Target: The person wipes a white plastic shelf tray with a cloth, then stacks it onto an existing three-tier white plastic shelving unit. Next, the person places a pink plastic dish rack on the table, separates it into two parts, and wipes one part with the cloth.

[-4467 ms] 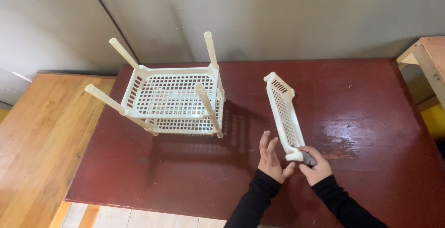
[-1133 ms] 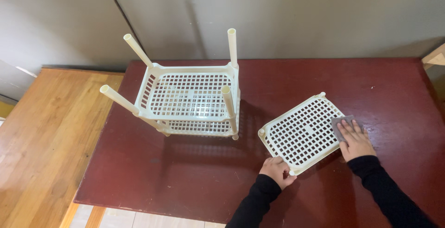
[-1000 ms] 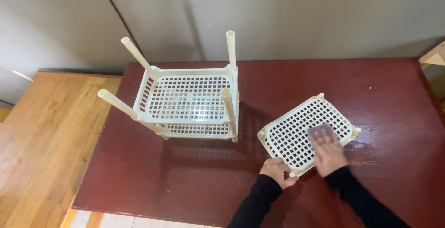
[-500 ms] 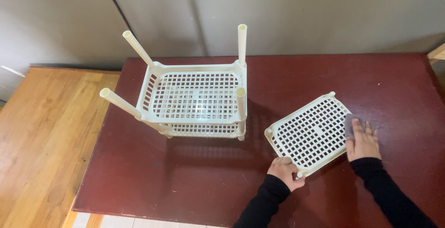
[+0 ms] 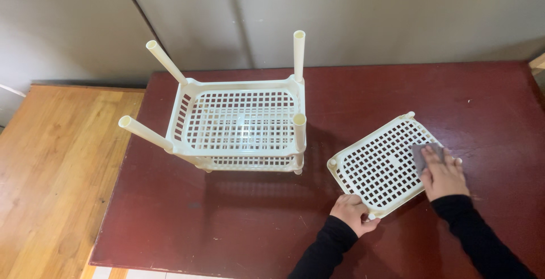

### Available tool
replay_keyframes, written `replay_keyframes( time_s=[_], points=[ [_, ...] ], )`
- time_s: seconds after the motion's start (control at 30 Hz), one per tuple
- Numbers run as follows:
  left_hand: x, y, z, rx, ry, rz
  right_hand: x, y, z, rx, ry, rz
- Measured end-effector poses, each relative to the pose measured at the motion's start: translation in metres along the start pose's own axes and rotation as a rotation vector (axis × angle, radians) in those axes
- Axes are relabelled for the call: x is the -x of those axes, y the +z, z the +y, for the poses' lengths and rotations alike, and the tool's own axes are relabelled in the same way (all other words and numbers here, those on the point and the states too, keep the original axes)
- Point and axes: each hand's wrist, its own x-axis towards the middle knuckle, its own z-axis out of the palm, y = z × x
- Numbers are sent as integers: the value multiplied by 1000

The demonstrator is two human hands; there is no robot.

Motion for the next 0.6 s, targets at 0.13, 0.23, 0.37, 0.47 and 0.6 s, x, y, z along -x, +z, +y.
replay_keyframes(
  time_s=[0.13,0.23,0.37,0.47,0.6],
  points=[
    [0,0,-3,20,-57,-86,-4,15,-14,30,49,50],
    [0,3,-7,-20,-28,-71,39,29,-78,-126,-162,151],
    [2,11,-11,-105,18,-25,80,28,-132,-288,-312,138],
    [4,11,-10,-55,-1,-29,68,17,-109,-125,-318,63],
    [4,6,-4,-21,-5,-6,15,3,-36,41,-88,-59]
  ],
)
